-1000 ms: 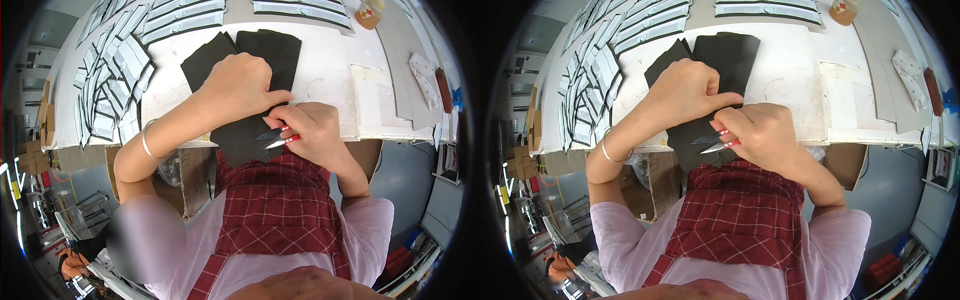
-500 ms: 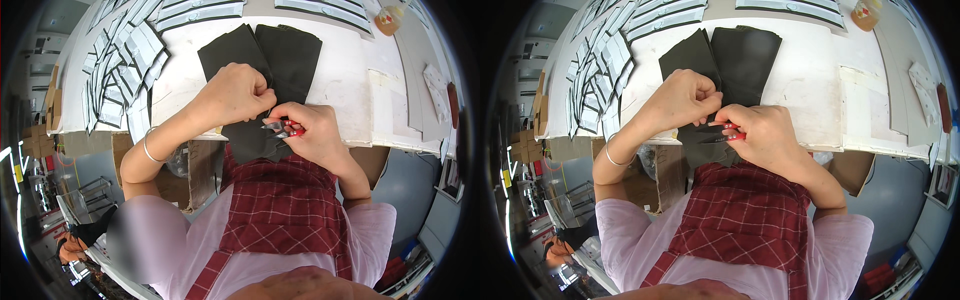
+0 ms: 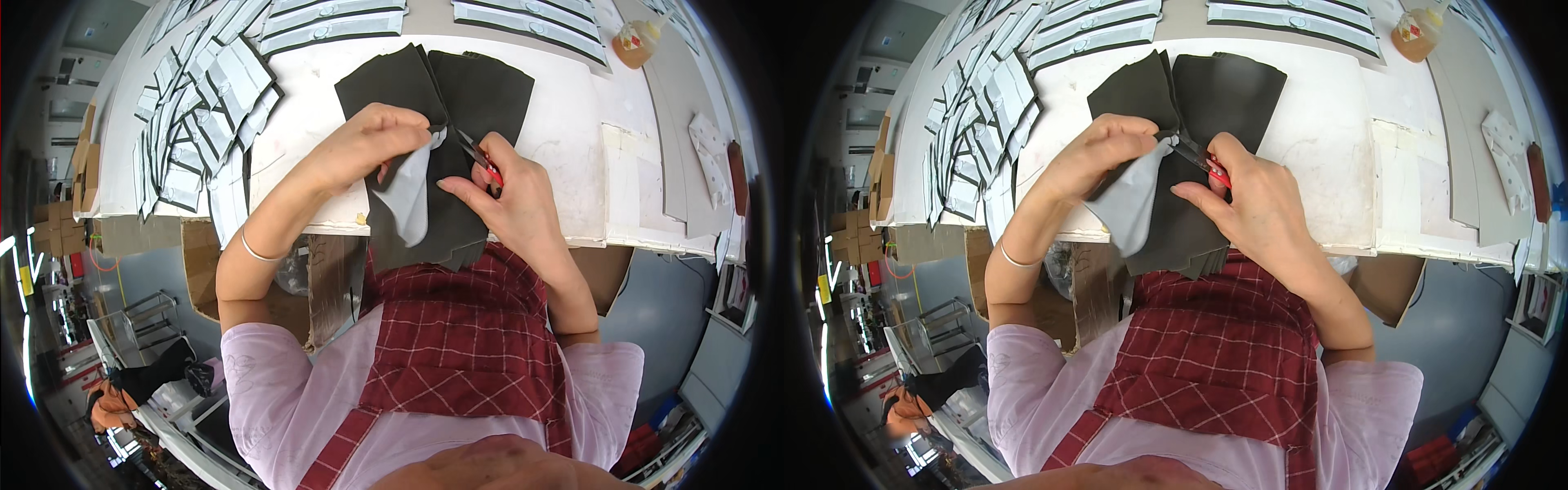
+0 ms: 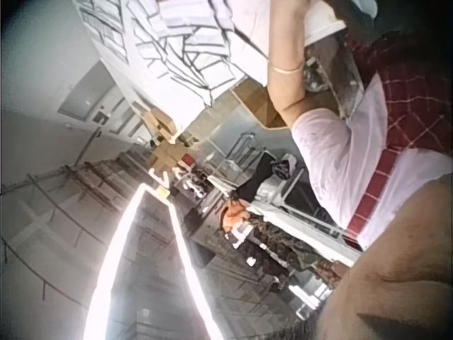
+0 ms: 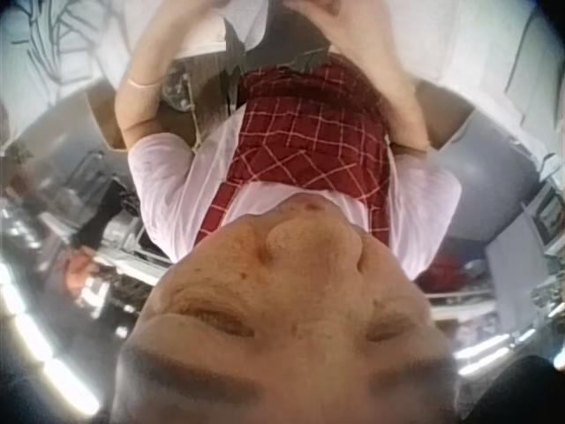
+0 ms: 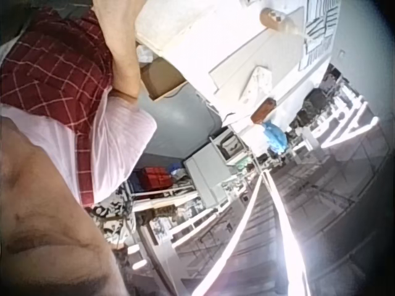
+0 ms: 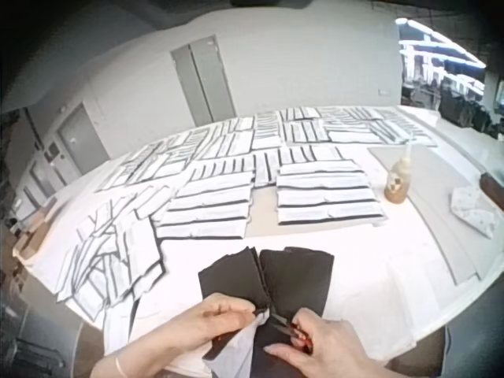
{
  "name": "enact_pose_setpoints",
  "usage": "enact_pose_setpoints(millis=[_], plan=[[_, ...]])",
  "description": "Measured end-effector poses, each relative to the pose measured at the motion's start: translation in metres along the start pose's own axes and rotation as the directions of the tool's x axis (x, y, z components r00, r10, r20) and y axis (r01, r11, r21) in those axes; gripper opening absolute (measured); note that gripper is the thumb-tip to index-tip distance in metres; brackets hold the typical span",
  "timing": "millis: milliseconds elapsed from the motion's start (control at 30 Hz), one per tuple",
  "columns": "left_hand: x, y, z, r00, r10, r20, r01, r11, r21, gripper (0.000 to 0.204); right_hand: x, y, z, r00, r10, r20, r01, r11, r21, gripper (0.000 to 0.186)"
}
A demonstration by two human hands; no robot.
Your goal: Trim and notch small leather strips using hand snips at a production table.
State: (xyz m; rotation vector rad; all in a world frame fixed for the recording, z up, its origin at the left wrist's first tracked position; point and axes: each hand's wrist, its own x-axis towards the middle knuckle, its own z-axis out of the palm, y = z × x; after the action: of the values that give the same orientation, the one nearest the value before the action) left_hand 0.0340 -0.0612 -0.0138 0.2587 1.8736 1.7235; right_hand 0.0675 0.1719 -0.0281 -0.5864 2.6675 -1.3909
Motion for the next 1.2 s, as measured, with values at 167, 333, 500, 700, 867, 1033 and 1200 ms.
enact_pose_setpoints(millis=[167, 333, 500, 700, 867, 1033, 1200], plan=[[-0.014, -0.026, -0.006, 0.760, 0.639, -0.116, -0.518, 0.705, 0.484, 0.024, 0.001, 0.005, 0.004, 0.997, -0.072, -0.033, 0.071, 0.997, -0.029, 0.041], [-0.038, 0.012, -0.029, 0.933, 0.316, -0.171, -0.271, 0.308, -0.912, 0.036, 0.001, 0.003, 0.001, 0.997, -0.080, 0.008, 0.081, 0.996, -0.042, 0.040], [-0.042, 0.014, -0.012, 0.776, 0.166, -0.608, -0.513, 0.726, -0.458, 0.043, -0.005, 0.016, -0.003, 0.918, 0.033, -0.396, 0.214, 0.799, 0.562, 0.028], [-0.065, 0.006, 0.035, 0.993, -0.062, -0.096, 0.067, 0.996, 0.057, 0.027, -0.014, 0.023, -0.033, 0.903, -0.004, -0.429, 0.250, 0.818, 0.518, 0.030], [-0.074, 0.004, 0.037, 0.852, 0.371, -0.370, 0.050, 0.646, 0.762, 0.007, -0.020, 0.013, -0.039, 0.958, -0.271, -0.090, 0.270, 0.962, -0.025, 0.033], [-0.043, 0.003, 0.022, 0.825, 0.514, -0.235, -0.173, 0.625, 0.761, 0.013, -0.006, 0.018, -0.021, 0.739, -0.670, 0.068, 0.672, 0.724, -0.156, 0.031], [-0.026, -0.009, 0.019, 0.898, 0.362, -0.250, -0.067, 0.675, 0.734, 0.012, -0.003, 0.009, -0.011, 0.754, -0.629, 0.189, 0.657, 0.717, -0.233, 0.039]])
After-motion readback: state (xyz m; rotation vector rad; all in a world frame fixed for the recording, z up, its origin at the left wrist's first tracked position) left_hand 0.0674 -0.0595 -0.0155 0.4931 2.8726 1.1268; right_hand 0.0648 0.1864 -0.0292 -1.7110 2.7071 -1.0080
